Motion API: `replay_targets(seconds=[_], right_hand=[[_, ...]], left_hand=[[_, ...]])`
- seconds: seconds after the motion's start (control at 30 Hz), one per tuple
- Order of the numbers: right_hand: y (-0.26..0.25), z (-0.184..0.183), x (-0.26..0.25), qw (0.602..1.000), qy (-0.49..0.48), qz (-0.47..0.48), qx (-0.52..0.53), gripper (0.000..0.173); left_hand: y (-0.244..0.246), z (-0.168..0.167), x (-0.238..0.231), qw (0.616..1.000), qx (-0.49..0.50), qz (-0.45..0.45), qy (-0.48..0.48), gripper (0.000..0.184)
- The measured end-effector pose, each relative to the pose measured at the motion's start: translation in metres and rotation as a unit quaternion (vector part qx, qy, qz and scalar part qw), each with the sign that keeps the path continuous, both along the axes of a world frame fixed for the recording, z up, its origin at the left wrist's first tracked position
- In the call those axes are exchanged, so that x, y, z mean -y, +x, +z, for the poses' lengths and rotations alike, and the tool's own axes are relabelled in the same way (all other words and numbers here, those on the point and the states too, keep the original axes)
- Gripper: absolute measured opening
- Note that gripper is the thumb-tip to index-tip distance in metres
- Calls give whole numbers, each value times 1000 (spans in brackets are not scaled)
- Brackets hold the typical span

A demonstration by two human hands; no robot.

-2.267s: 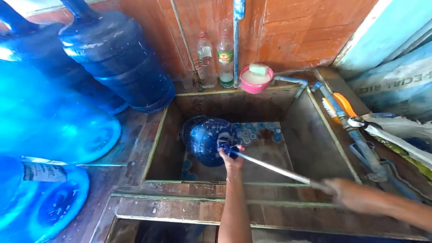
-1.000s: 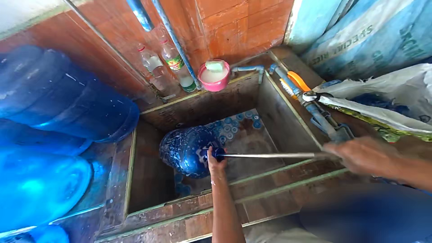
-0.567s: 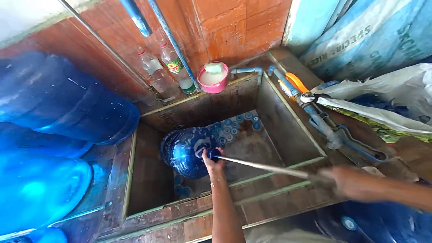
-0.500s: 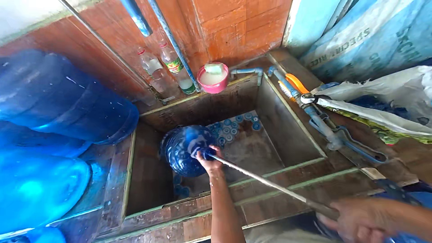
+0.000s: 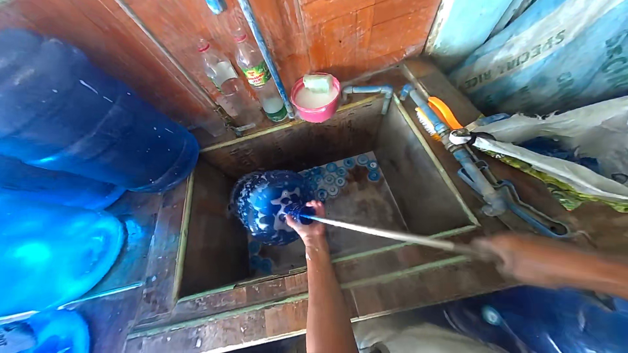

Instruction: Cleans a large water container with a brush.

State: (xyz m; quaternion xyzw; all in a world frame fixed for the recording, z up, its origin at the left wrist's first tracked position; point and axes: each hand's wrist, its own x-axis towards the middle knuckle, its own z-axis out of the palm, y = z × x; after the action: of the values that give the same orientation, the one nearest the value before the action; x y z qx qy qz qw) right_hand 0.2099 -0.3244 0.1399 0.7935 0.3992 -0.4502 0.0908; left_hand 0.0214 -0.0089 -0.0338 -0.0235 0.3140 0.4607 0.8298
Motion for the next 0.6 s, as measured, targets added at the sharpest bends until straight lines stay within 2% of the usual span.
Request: replay_targets(seconds=[0.03, 0.07, 0.1, 0.13, 0.17, 0.2, 0.23, 0.27, 0.3, 0.37, 0.4, 0.43, 0.47, 0.5, 0.57, 0.6], right_hand=[[19, 4, -1, 988, 48, 63, 136, 24], [34, 3, 0, 967, 86, 99, 221, 21], [37, 3, 1, 964, 82, 99, 231, 21], [28, 4, 1, 982, 44, 67, 171, 25], [12, 3, 1, 998, -10, 12, 62, 28], [-3, -9, 11, 997, -25, -42, -61, 25], [-16, -23, 26, 976, -20, -100, -192, 13], [-27, -29, 33, 946, -25, -152, -286, 12], [-27, -26, 29, 946, -29, -157, -282, 12], [-2, 4, 4, 997, -15, -47, -52, 21], [13, 16, -3, 996, 13, 22, 88, 24], [30, 14, 0, 971, 88, 78, 206, 19], [38, 10, 2, 956, 115, 94, 254, 20], [33, 7, 2, 966, 99, 75, 228, 22], [0, -6, 10, 998, 39, -31, 37, 25], [-16, -15, 21, 992, 22, -86, -85, 17]], left_hand=[[3, 5, 1, 996, -62, -48, -31, 67], [5, 11, 0, 991, -96, -78, -56, 62], [8, 15, 0, 987, -110, -85, -75, 53], [10, 19, 0, 989, -104, -74, -79, 46], [11, 21, -1, 994, -77, -54, -64, 43], [13, 19, -1, 999, -27, -27, -39, 47], [13, 14, -1, 999, 39, 6, -7, 56], [11, 9, -3, 994, 105, 33, 29, 65], [11, 4, -5, 989, 131, 51, 51, 71], [10, 6, 0, 998, 46, 30, 11, 70], [12, 10, 2, 999, -19, -13, -28, 66], [13, 16, 1, 995, -67, -50, -57, 62], [14, 21, -1, 991, -93, -66, -75, 53], [15, 25, -2, 990, -95, -61, -83, 45], [17, 27, -4, 997, -48, -20, -64, 41], [16, 23, -3, 999, -4, 9, -39, 47]])
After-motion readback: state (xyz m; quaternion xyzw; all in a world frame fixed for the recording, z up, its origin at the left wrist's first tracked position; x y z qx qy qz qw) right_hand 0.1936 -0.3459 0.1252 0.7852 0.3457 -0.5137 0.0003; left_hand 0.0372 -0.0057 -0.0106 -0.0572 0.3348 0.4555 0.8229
